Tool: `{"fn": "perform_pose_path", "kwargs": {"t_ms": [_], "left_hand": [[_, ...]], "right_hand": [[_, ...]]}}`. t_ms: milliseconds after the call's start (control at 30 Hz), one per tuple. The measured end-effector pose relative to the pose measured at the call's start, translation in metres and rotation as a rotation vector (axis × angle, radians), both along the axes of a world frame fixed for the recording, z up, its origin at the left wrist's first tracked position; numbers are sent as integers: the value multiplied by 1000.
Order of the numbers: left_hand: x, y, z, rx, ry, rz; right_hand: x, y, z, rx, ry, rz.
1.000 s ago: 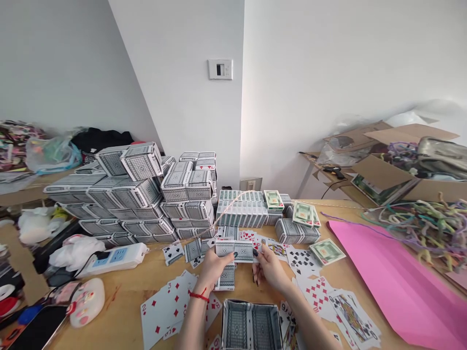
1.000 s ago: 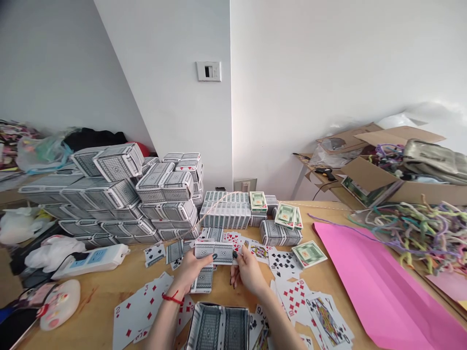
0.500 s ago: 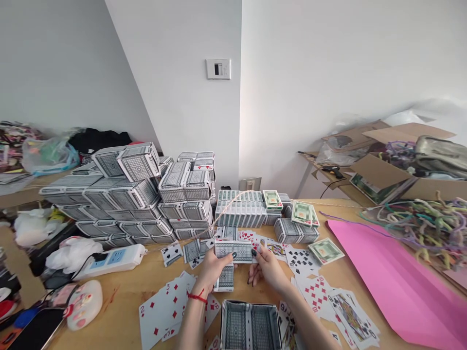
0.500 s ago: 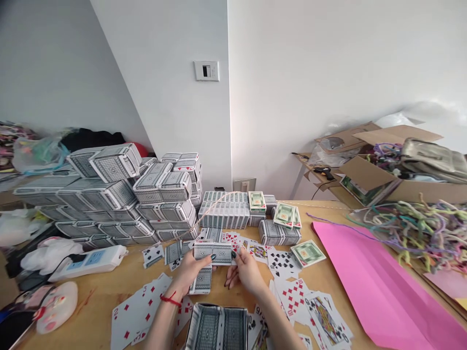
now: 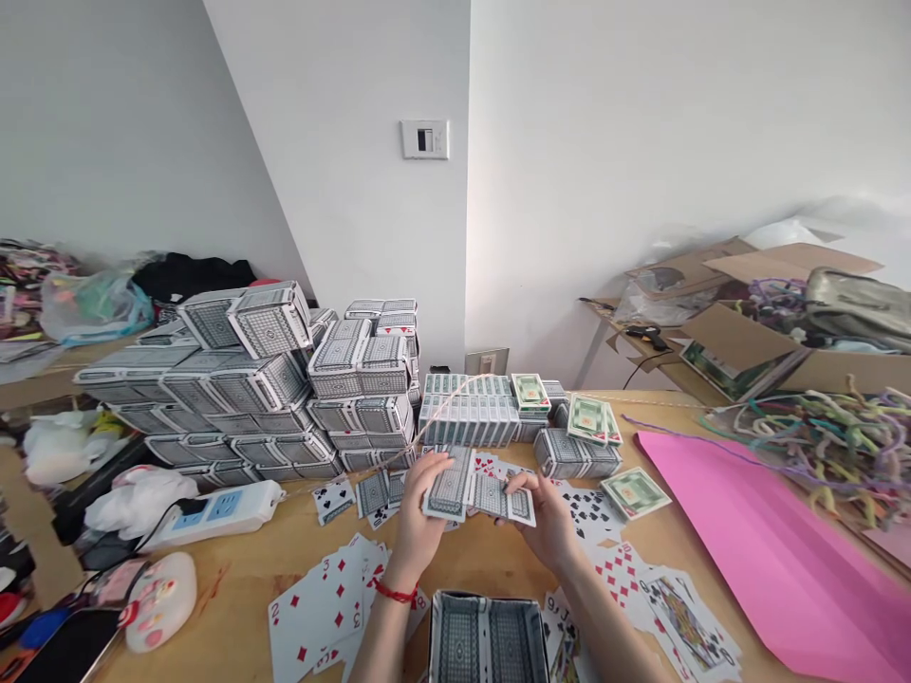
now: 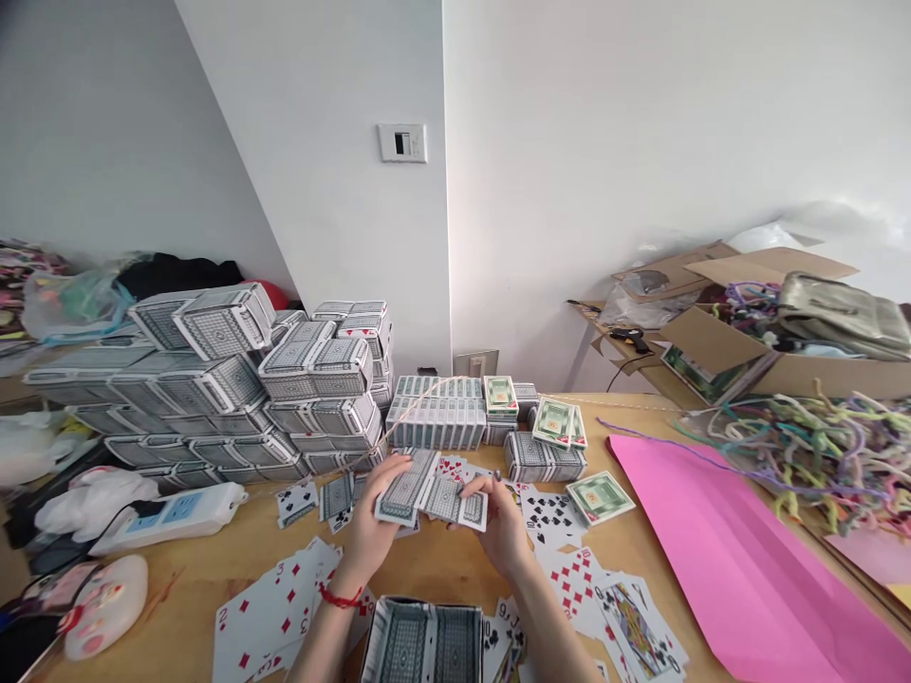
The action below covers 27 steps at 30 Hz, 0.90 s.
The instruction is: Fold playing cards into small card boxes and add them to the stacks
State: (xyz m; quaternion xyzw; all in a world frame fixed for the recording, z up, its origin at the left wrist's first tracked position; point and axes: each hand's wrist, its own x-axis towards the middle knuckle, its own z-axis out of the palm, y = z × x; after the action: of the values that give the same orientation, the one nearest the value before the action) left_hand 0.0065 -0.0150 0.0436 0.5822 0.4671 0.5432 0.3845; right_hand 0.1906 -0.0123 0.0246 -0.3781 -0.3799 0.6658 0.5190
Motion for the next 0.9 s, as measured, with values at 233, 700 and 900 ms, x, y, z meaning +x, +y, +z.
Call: {"fn": "perform_pose_path", "kwargs": {"t_ms": [233, 700, 900], "left_hand": [[-9, 7, -18, -375, -478, -124], [-11, 6, -13, -561, -385, -159], [-14, 8, -21, -485, -256, -110]], "right_hand": [[8, 5, -13, 175, -193, 20], [7, 11, -22, 78, -200, 39], [9, 14, -28, 81, -321, 49]]}}
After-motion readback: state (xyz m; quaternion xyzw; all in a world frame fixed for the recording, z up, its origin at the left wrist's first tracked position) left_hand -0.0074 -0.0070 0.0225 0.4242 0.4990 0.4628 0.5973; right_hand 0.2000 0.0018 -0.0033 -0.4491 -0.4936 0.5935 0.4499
